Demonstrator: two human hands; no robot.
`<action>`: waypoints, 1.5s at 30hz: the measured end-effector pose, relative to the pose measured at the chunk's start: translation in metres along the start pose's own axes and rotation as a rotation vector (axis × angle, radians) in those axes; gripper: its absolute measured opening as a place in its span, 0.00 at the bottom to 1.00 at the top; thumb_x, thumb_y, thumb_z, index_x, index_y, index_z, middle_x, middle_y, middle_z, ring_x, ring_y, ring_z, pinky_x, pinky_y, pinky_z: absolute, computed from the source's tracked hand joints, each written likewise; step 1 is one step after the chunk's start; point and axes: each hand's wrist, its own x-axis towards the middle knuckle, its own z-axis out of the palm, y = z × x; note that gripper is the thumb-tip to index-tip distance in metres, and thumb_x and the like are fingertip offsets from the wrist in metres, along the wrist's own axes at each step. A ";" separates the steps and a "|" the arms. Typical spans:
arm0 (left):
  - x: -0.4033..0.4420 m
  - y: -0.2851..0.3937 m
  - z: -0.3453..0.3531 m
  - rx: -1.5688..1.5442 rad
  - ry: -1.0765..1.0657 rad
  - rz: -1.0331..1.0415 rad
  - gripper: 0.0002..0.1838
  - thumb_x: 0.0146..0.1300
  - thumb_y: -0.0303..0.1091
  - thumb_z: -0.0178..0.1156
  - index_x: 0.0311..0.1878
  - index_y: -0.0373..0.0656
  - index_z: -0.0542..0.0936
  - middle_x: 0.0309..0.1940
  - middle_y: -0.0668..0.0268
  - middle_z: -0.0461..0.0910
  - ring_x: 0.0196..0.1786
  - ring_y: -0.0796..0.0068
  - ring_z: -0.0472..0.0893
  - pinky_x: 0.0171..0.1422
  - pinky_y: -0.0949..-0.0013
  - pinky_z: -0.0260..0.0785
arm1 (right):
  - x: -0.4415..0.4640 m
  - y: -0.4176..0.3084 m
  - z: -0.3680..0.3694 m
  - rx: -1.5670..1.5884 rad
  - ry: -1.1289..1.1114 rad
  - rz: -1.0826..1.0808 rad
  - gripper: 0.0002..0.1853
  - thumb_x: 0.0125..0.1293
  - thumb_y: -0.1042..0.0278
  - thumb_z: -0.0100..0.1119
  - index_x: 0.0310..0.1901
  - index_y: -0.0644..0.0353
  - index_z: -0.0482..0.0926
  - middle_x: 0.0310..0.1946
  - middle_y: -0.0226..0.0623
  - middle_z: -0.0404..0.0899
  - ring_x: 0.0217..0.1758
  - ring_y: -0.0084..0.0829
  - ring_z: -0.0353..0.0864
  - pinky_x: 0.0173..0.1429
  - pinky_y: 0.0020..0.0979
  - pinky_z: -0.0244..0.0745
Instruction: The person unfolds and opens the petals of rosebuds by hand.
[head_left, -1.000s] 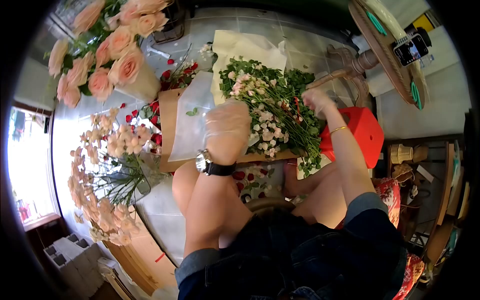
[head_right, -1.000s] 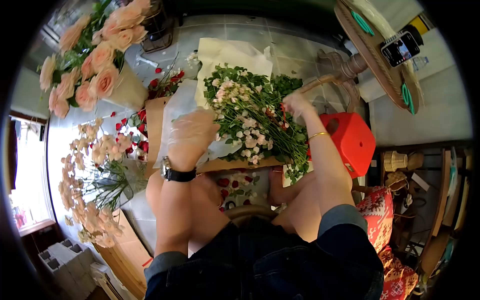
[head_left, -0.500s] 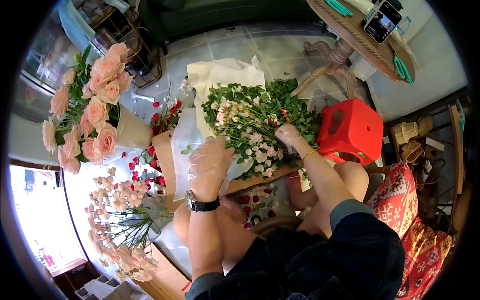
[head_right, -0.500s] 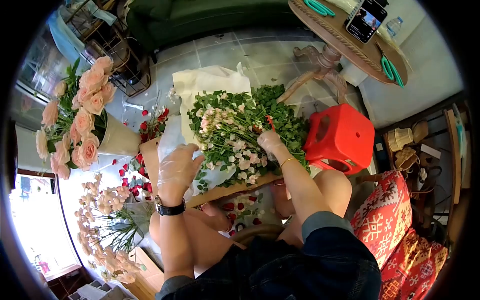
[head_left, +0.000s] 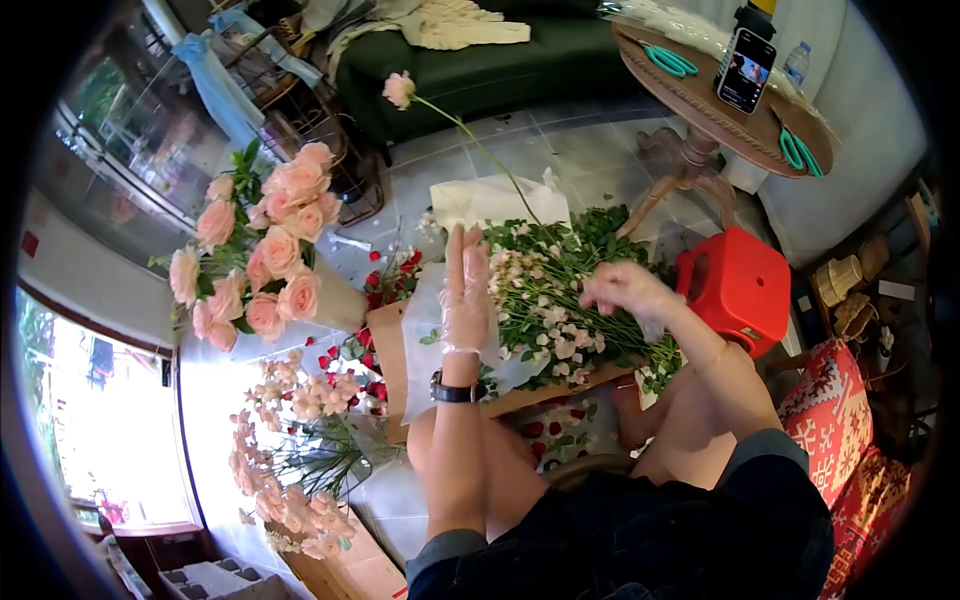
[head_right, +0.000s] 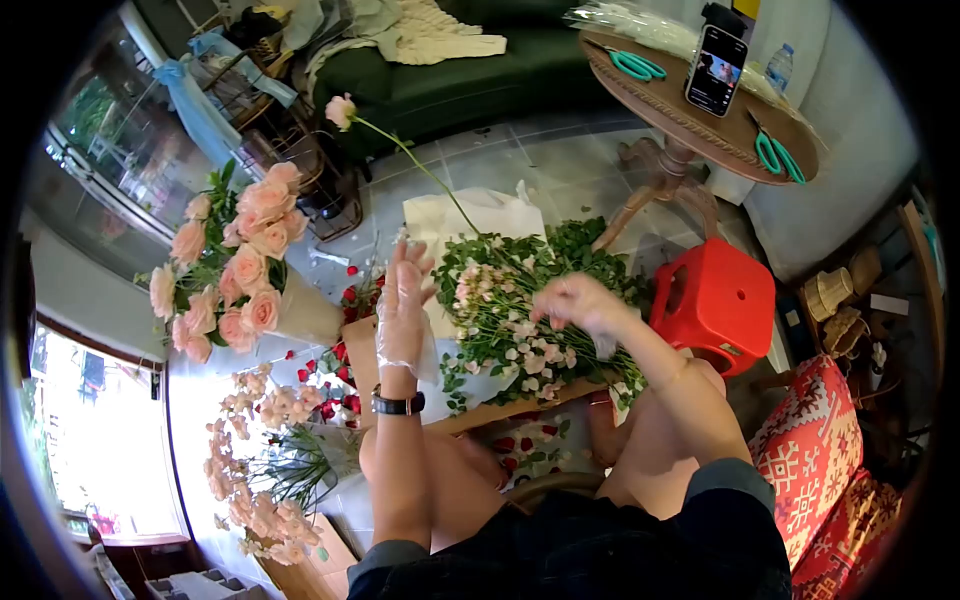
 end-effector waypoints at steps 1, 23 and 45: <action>0.001 0.001 0.000 0.009 0.013 0.001 0.33 0.69 0.52 0.41 0.69 0.39 0.53 0.64 0.56 0.63 0.62 0.62 0.68 0.59 0.64 0.65 | -0.009 0.006 0.012 0.008 -0.046 -0.046 0.15 0.65 0.57 0.53 0.35 0.62 0.81 0.30 0.32 0.82 0.26 0.19 0.76 0.33 0.23 0.74; -0.009 0.004 0.036 -0.450 0.013 -0.130 0.15 0.70 0.38 0.47 0.54 0.40 0.69 0.21 0.73 0.69 0.21 0.89 0.60 0.23 0.85 0.54 | -0.005 -0.093 0.028 -0.358 0.465 -0.530 0.11 0.55 0.76 0.60 0.41 0.61 0.76 0.29 0.34 0.72 0.31 0.26 0.72 0.38 0.25 0.69; -0.032 -0.034 0.070 -0.147 -0.029 0.018 0.13 0.67 0.38 0.51 0.50 0.42 0.71 0.35 0.70 0.73 0.28 0.83 0.71 0.28 0.81 0.66 | -0.014 -0.083 0.018 -0.696 0.359 -0.945 0.07 0.52 0.67 0.61 0.28 0.58 0.74 0.36 0.31 0.77 0.38 0.32 0.76 0.42 0.31 0.74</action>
